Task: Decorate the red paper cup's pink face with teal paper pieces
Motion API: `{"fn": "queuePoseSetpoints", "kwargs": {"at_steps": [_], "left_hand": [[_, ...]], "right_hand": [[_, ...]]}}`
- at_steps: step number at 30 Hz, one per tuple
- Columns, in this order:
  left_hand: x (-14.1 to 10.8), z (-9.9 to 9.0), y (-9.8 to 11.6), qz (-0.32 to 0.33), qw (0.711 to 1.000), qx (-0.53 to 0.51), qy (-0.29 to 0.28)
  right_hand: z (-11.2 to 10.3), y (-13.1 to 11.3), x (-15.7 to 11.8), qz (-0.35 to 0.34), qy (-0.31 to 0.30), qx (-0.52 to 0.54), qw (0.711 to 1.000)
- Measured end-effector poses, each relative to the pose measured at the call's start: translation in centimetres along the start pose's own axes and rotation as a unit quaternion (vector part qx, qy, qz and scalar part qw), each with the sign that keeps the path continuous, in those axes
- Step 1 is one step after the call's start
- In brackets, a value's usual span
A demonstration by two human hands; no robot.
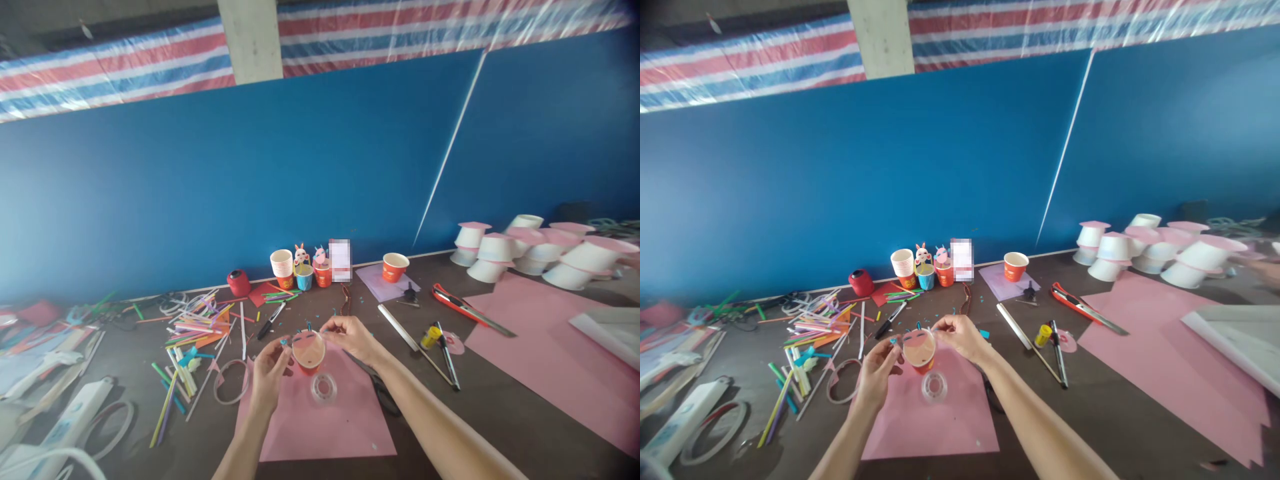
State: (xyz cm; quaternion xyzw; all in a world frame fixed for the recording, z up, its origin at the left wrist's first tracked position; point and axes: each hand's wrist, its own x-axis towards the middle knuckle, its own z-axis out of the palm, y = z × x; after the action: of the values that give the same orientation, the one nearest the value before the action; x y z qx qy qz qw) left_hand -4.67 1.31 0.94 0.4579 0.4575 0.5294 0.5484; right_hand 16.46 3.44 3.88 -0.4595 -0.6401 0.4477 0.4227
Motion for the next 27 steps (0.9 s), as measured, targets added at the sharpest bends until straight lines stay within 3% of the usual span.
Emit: {"fn": "queuePoseSetpoints", "kwargs": {"at_steps": [10, 16, 22, 27], "left_hand": [[0.7, -0.3, -0.2, 0.014, 0.998, 0.053, -0.006], [0.7, -0.5, -0.2, 0.014, 0.999, 0.047, -0.02], [0.9, -0.3, -0.3, -0.001, 0.999, 0.042, -0.021], [1.5, 0.3, -0.1, 0.005, 0.995, 0.095, -0.015]], "right_hand": [[-0.3, -0.1, 0.0, -0.034, 0.002, -0.03, 0.999], [-0.7, -0.1, -0.2, -0.005, -0.031, -0.029, 0.999], [-0.4, -1.2, -0.2, -0.06, -0.056, -0.066, 0.994], [0.4, -2.0, 0.3, -0.074, -0.031, -0.109, 0.991]]}}
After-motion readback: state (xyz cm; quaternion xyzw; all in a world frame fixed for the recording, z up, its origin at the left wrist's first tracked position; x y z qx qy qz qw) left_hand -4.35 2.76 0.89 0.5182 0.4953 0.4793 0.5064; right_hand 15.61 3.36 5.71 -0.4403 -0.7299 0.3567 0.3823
